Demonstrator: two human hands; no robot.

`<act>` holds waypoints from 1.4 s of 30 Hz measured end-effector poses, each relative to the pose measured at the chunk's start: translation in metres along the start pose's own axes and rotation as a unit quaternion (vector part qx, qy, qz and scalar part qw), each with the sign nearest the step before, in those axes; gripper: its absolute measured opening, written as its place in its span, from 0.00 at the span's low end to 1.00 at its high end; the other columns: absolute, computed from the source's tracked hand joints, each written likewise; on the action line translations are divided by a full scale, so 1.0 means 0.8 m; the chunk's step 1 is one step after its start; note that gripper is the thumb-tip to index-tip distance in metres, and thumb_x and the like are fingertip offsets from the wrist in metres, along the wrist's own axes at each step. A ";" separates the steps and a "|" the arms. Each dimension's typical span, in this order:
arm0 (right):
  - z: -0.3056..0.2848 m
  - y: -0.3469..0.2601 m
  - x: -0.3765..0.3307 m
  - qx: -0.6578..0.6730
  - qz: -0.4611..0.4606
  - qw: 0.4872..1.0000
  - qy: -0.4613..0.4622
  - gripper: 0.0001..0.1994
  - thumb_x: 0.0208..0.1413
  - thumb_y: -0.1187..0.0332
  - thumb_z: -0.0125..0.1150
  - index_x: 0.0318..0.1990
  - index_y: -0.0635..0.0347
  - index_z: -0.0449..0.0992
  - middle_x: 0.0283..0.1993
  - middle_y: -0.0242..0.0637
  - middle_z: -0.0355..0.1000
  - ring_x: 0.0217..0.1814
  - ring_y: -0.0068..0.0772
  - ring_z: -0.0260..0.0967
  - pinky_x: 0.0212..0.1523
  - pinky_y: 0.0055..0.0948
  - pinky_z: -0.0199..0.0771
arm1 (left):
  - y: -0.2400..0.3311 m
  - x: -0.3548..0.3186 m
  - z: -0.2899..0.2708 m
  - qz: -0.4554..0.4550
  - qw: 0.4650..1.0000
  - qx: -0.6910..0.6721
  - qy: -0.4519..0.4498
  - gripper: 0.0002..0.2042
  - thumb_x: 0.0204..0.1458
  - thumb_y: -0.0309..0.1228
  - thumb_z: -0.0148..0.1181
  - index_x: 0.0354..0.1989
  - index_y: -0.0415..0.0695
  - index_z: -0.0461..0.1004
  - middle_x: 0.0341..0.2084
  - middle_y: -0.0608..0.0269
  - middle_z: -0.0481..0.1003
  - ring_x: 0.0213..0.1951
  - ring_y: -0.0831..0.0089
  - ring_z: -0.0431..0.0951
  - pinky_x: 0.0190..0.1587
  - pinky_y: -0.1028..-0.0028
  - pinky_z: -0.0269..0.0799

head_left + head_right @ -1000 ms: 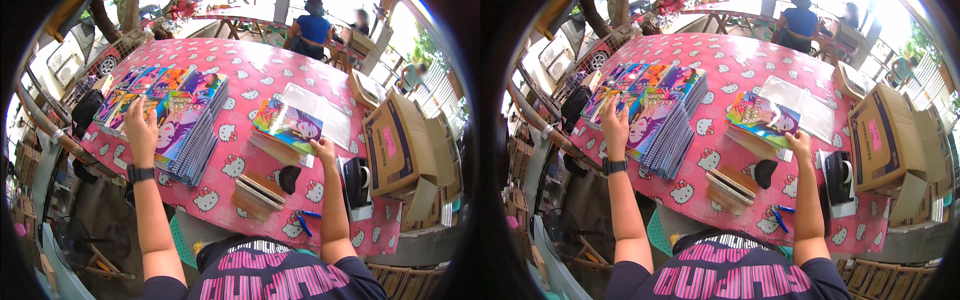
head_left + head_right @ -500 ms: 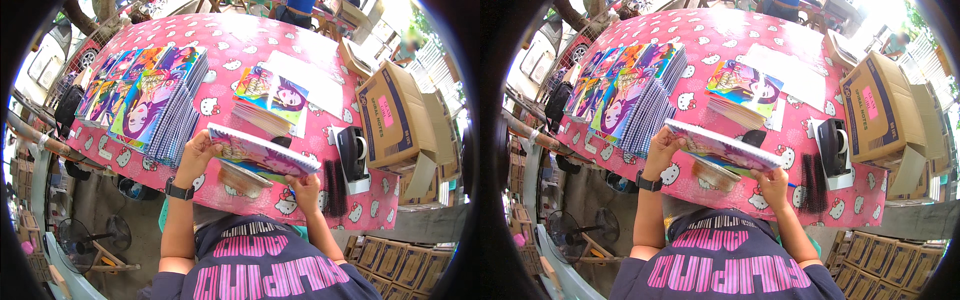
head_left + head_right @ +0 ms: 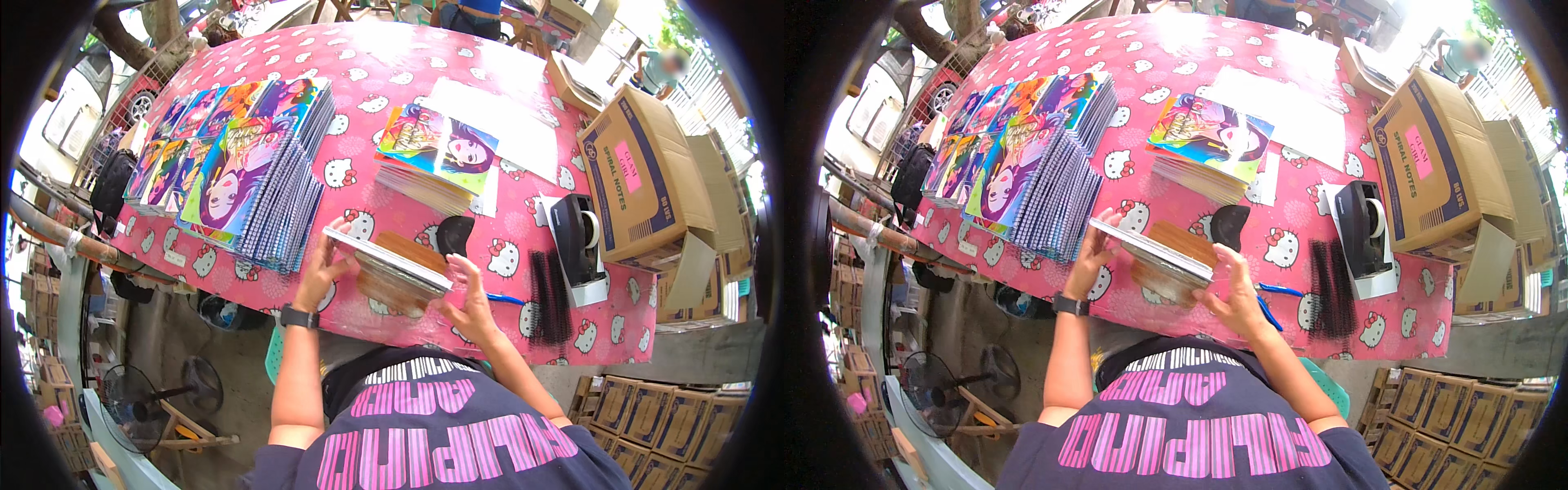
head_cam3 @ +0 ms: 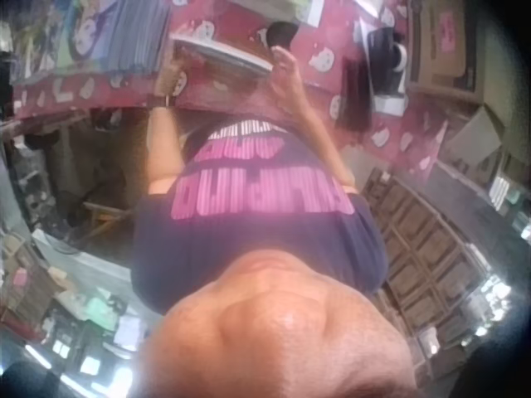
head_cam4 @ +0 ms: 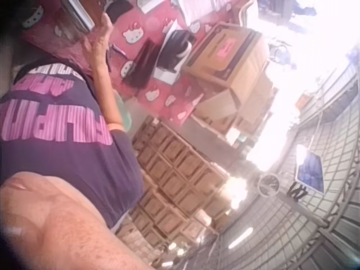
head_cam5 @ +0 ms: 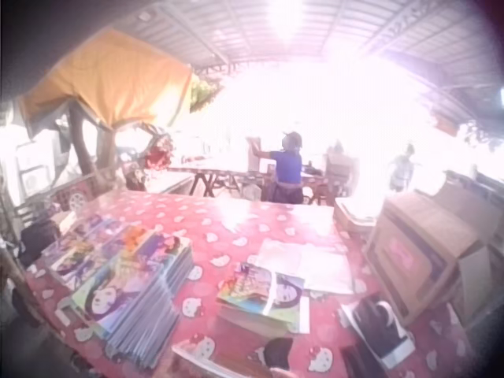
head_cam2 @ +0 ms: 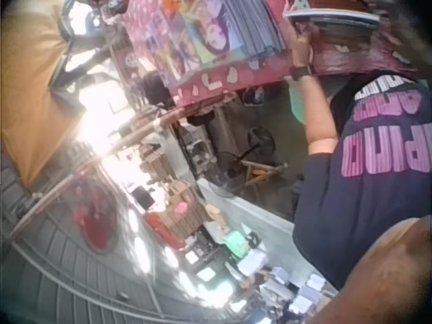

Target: The person binds notebooks by inserting plastic spiral coils through pre-punched holes and then uses pliers to cut and crimp the ends of the coils.

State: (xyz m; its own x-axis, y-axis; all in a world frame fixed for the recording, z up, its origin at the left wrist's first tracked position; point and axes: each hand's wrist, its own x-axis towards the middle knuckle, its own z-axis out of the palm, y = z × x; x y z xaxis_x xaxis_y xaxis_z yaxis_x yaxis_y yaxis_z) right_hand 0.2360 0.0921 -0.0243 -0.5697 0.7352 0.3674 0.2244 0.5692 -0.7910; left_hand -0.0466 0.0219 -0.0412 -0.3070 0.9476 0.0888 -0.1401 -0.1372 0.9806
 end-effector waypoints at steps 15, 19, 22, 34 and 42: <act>-0.003 0.038 0.087 0.239 0.105 0.961 -0.092 0.17 0.60 0.68 0.58 0.55 0.61 0.66 0.47 0.32 0.70 0.50 0.22 0.65 0.53 0.26 0.66 | 0.043 0.019 0.112 0.299 0.775 0.551 0.076 0.18 0.47 0.27 0.62 0.49 0.50 0.74 0.48 0.68 0.73 0.55 0.66 0.68 0.65 0.54 0.46; -0.028 0.043 0.099 0.267 0.156 0.937 -0.160 0.20 0.57 0.68 0.62 0.55 0.62 0.67 0.49 0.32 0.69 0.51 0.22 0.65 0.53 0.26 0.66 | 0.050 0.019 0.121 0.316 0.774 0.542 0.082 0.17 0.46 0.26 0.62 0.47 0.48 0.75 0.43 0.66 0.73 0.49 0.65 0.70 0.58 0.57 0.56; -0.028 0.018 0.084 0.198 0.124 0.953 -0.192 0.26 0.49 0.75 0.67 0.56 0.60 0.65 0.42 0.33 0.72 0.40 0.23 0.70 0.41 0.28 0.76 | 0.037 0.002 0.106 0.308 0.787 0.529 0.080 0.16 0.46 0.25 0.62 0.47 0.48 0.75 0.41 0.65 0.73 0.47 0.64 0.70 0.56 0.58 0.59; -0.062 0.083 0.003 -0.056 0.095 0.986 -0.125 0.32 0.38 0.75 0.58 0.59 0.56 0.66 0.60 0.46 0.64 0.66 0.48 0.56 0.67 0.42 0.51 | 0.031 -0.056 0.078 0.263 0.776 0.565 0.099 0.26 0.46 0.32 0.63 0.57 0.54 0.69 0.53 0.67 0.68 0.60 0.65 0.63 0.65 0.46 0.38; -0.011 0.088 0.083 -0.361 0.035 0.908 -0.209 0.34 0.41 0.80 0.59 0.58 0.34 0.69 0.70 0.38 0.52 0.72 0.47 0.44 0.69 0.58 0.35 | 0.036 -0.032 0.072 0.296 0.780 0.549 0.053 0.14 0.42 0.25 0.64 0.40 0.52 0.79 0.32 0.70 0.72 0.39 0.68 0.71 0.51 0.58 0.62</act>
State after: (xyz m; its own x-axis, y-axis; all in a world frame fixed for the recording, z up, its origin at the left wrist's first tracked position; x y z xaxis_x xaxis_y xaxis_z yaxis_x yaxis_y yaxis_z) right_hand 0.2210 0.1838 -0.0514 -0.7514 0.6598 -0.0088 0.6447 0.7312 -0.2230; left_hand 0.0118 0.0106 -0.0051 -0.0966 0.7743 0.6255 0.9281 -0.1570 0.3377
